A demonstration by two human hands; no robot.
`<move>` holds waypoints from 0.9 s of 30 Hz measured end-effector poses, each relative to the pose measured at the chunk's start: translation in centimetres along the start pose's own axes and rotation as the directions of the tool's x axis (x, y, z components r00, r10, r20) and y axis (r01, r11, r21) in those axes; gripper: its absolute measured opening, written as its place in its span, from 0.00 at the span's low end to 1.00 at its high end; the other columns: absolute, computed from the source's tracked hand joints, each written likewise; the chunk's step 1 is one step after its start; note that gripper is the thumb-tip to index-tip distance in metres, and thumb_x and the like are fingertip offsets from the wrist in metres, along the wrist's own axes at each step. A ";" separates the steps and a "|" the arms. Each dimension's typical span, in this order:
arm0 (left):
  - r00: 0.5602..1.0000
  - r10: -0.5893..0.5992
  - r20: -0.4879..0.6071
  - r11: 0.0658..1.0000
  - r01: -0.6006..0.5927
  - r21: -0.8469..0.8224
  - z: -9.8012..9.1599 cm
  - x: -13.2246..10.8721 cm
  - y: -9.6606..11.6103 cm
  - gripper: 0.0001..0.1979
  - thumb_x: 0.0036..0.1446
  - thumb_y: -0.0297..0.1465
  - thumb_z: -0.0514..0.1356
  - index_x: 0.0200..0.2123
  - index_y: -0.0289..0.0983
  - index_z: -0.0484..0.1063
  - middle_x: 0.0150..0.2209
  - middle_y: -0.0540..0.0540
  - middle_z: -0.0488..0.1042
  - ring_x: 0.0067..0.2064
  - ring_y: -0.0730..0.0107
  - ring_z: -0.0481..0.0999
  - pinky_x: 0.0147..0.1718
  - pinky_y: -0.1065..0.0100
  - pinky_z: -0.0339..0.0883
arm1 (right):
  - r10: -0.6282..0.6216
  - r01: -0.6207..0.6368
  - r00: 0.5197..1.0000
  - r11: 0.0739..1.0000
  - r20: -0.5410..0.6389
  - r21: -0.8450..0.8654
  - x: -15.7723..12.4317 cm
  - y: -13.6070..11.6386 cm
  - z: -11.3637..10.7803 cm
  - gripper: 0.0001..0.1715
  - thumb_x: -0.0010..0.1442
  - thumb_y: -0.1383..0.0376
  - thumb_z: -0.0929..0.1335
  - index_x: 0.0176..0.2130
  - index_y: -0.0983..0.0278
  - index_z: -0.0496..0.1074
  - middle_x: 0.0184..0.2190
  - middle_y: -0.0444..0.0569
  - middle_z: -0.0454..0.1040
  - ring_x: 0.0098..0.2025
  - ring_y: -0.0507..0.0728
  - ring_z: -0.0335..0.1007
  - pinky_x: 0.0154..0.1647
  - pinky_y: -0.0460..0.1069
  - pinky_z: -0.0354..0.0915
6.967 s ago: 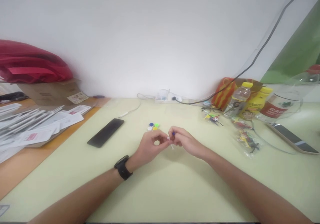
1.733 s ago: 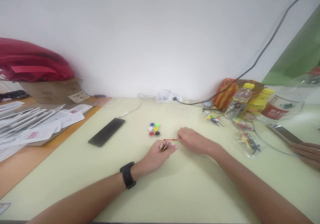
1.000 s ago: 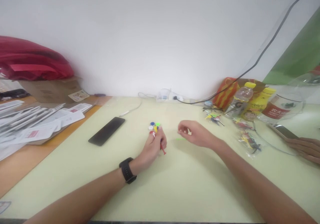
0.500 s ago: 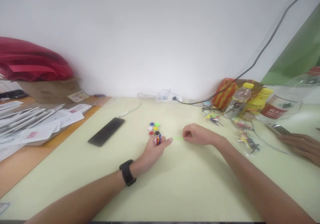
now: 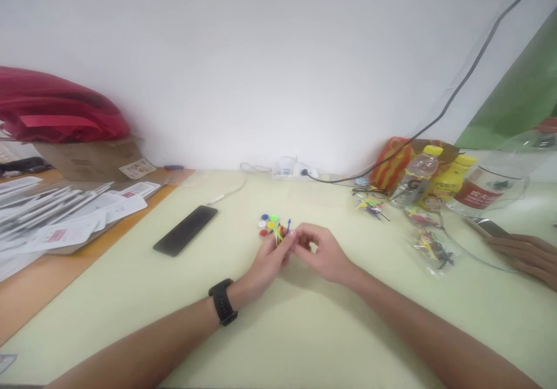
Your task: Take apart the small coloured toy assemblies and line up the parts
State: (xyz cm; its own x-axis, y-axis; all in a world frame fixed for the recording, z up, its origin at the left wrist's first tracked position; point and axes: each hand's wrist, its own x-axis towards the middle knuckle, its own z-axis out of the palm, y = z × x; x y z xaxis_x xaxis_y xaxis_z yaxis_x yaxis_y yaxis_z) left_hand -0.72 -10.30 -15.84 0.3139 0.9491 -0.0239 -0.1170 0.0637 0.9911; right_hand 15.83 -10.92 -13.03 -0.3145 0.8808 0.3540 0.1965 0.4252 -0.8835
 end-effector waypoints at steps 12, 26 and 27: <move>1.000 0.013 -0.012 0.994 -0.011 0.112 0.1 -0.8 -0.2 0.26 0.61 0.57 0.58 0.33 0.38 0.65 0.29 0.50 0.66 0.32 0.68 0.65 0.33 0.67 0.60 | 0.039 -0.041 0.998 0.998 0.057 0.037 -0.7 0.2 0.8 0.21 0.70 0.51 0.67 0.56 0.57 0.72 0.51 0.51 0.69 0.45 0.57 0.70 0.44 0.52 0.70; 0.954 -0.184 0.237 0.963 0.224 -0.153 -0.1 -1.5 0.9 0.18 0.36 0.26 0.57 0.34 0.41 0.57 0.22 0.59 0.51 0.24 0.78 0.45 0.24 0.71 0.39 | -0.174 0.174 0.985 0.983 0.003 -0.060 -1.9 -1.3 2.5 0.17 0.77 0.55 0.56 0.43 0.58 0.69 0.54 0.54 0.70 0.59 0.62 0.62 0.64 0.60 0.61; 0.954 -0.177 0.241 0.964 0.218 -0.153 0.0 -1.5 0.9 0.19 0.36 0.25 0.57 0.35 0.41 0.58 0.22 0.59 0.51 0.24 0.78 0.45 0.24 0.71 0.40 | -0.190 0.188 0.982 0.978 -0.014 -0.086 -2.0 -1.4 2.5 0.17 0.77 0.56 0.56 0.43 0.58 0.67 0.52 0.53 0.70 0.58 0.62 0.62 0.63 0.60 0.61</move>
State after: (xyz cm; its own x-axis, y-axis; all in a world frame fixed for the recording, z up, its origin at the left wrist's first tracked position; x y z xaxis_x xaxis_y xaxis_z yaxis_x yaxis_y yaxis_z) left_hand -1.31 -11.69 -14.87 0.5478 0.8199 -0.1666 -0.1886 0.3150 0.9302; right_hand 13.81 -13.82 -13.25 -0.3327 0.7871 0.5194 0.2134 0.5994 -0.7715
